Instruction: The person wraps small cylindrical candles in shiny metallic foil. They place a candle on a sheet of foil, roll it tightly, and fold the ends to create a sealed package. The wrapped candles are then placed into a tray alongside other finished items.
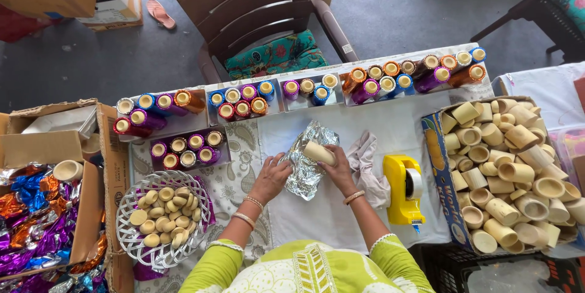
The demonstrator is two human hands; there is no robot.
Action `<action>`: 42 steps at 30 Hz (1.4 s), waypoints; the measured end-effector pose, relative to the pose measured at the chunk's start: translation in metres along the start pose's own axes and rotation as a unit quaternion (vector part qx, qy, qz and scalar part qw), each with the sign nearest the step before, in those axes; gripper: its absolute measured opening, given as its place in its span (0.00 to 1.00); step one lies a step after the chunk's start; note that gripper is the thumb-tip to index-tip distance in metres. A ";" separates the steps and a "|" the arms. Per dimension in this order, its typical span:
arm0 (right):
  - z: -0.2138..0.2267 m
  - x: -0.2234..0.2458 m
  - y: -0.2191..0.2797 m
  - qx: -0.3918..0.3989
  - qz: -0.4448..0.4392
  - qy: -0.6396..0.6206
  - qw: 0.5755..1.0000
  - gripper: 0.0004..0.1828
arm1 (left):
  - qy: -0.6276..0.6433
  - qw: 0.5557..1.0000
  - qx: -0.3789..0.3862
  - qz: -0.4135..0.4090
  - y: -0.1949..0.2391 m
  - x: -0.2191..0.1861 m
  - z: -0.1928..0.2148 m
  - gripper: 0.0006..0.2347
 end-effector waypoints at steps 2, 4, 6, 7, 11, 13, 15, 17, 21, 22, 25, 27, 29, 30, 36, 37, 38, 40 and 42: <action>0.005 0.006 -0.001 0.008 0.009 0.016 1.000 0.31 | 0.032 0.999 0.033 0.008 -0.006 -0.007 0.016 0.09; 0.005 0.010 0.000 0.016 0.020 0.031 0.999 0.30 | 0.061 0.996 0.065 0.016 -0.008 -0.011 0.029 0.10; 0.002 0.013 0.000 0.030 0.046 0.026 0.998 0.30 | 0.024 0.998 0.044 -0.026 -0.010 -0.016 0.043 0.15; -0.001 0.014 0.000 0.029 0.049 0.026 0.998 0.30 | 0.022 0.999 0.042 -0.026 -0.010 -0.011 0.040 0.15; -0.014 0.011 0.005 0.036 -0.007 -0.014 0.999 0.28 | -0.084 0.994 -0.040 -0.065 -0.006 0.002 0.034 0.16; -0.015 0.009 0.005 0.039 -0.017 -0.015 0.999 0.28 | -0.095 0.993 -0.043 -0.057 -0.014 0.004 0.037 0.14; -0.015 0.010 0.005 0.052 0.012 -0.008 0.999 0.27 | 0.040 0.997 -0.035 0.048 -0.026 0.008 0.049 0.04; -0.014 0.008 0.002 0.062 0.000 -0.018 0.998 0.27 | 0.132 0.984 -0.028 0.113 -0.041 0.014 0.049 0.03; -0.013 0.006 -0.001 0.087 -0.032 -0.027 0.995 0.26 | 0.182 0.971 0.016 0.152 -0.049 0.028 0.031 0.09; -0.013 0.002 0.000 0.088 -0.031 -0.027 0.995 0.26 | 0.181 0.971 0.014 0.153 -0.047 0.029 0.031 0.09; -0.015 -0.005 0.002 0.088 -0.004 -0.035 0.996 0.25 | -0.047 0.998 0.033 0.020 -0.037 0.023 0.031 0.22; -0.016 -0.005 0.001 0.080 0.014 -0.038 0.996 0.26 | -0.161 0.985 0.044 -0.042 -0.024 0.023 0.023 0.27; -0.015 -0.006 -0.001 0.087 0.009 -0.028 0.996 0.26 | -0.167 0.984 0.035 -0.042 -0.017 0.030 0.014 0.26; -0.014 -0.007 0.000 0.088 0.000 -0.015 0.996 0.26 | -0.168 0.984 0.028 -0.049 -0.012 0.031 0.008 0.25; -0.011 0.007 -0.002 0.099 0.031 0.053 0.993 0.30 | -0.008 0.999 -0.022 -0.028 -0.014 0.017 0.025 0.08; -0.011 0.009 -0.002 0.101 0.033 0.053 0.993 0.30 | -0.009 0.999 -0.024 -0.025 -0.014 0.013 0.029 0.08; -0.011 0.012 -0.001 0.109 0.051 0.067 0.990 0.31 | 0.026 0.998 -0.047 -0.018 -0.013 0.009 0.033 0.07; -0.013 0.011 0.001 0.118 0.071 0.081 0.987 0.31 | 0.060 0.996 -0.072 -0.011 -0.010 0.005 0.035 0.07; -0.016 0.007 0.006 0.133 0.102 0.092 0.981 0.32 | 0.133 0.987 -0.076 0.038 -0.006 0.009 0.029 0.06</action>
Point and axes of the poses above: each hand's wrist, its own y-axis away from the middle knuckle, its own z-axis out of the back of the hand, x = y × z, the point moved 4 cm from there along -y, towards the middle knuckle, and after that the axes turned 7 degrees about -y, right-handed, at the moved point
